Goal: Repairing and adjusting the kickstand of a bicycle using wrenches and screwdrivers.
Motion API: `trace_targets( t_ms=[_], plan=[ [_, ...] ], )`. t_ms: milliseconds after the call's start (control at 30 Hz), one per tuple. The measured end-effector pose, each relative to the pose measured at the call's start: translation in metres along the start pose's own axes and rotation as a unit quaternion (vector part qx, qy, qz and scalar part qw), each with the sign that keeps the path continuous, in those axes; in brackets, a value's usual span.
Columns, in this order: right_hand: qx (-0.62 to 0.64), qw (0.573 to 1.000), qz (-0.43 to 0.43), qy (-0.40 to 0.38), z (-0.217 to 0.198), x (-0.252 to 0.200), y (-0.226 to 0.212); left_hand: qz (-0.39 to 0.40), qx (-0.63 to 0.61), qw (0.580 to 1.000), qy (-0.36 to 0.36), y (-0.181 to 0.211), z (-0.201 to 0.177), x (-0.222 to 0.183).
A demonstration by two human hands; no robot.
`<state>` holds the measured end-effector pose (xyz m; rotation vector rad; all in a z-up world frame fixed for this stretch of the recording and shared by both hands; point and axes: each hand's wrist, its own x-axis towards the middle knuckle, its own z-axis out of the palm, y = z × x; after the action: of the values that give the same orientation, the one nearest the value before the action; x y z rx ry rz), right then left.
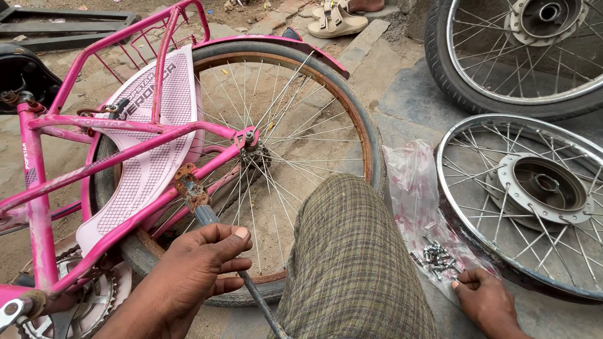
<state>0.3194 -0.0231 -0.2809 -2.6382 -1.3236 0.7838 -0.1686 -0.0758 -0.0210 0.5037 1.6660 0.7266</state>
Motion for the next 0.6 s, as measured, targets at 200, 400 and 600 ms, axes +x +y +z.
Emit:
trace_targets(
  t_ms=[200,400,600],
  plan=[
    [0.313,0.949,0.001,-0.028,-0.006,0.012,0.015,-0.007,0.009,1.000,0.000,0.001,0.002,-0.002],
    [0.345,0.938,-0.031,-0.025,-0.006,0.034,0.001,0.001,-0.008,1.000,0.001,0.003,-0.002,-0.010],
    [-0.031,0.997,-0.054,0.040,-0.002,0.045,-0.020,0.031,-0.018,0.999,0.000,-0.007,-0.006,-0.007]
  ],
)
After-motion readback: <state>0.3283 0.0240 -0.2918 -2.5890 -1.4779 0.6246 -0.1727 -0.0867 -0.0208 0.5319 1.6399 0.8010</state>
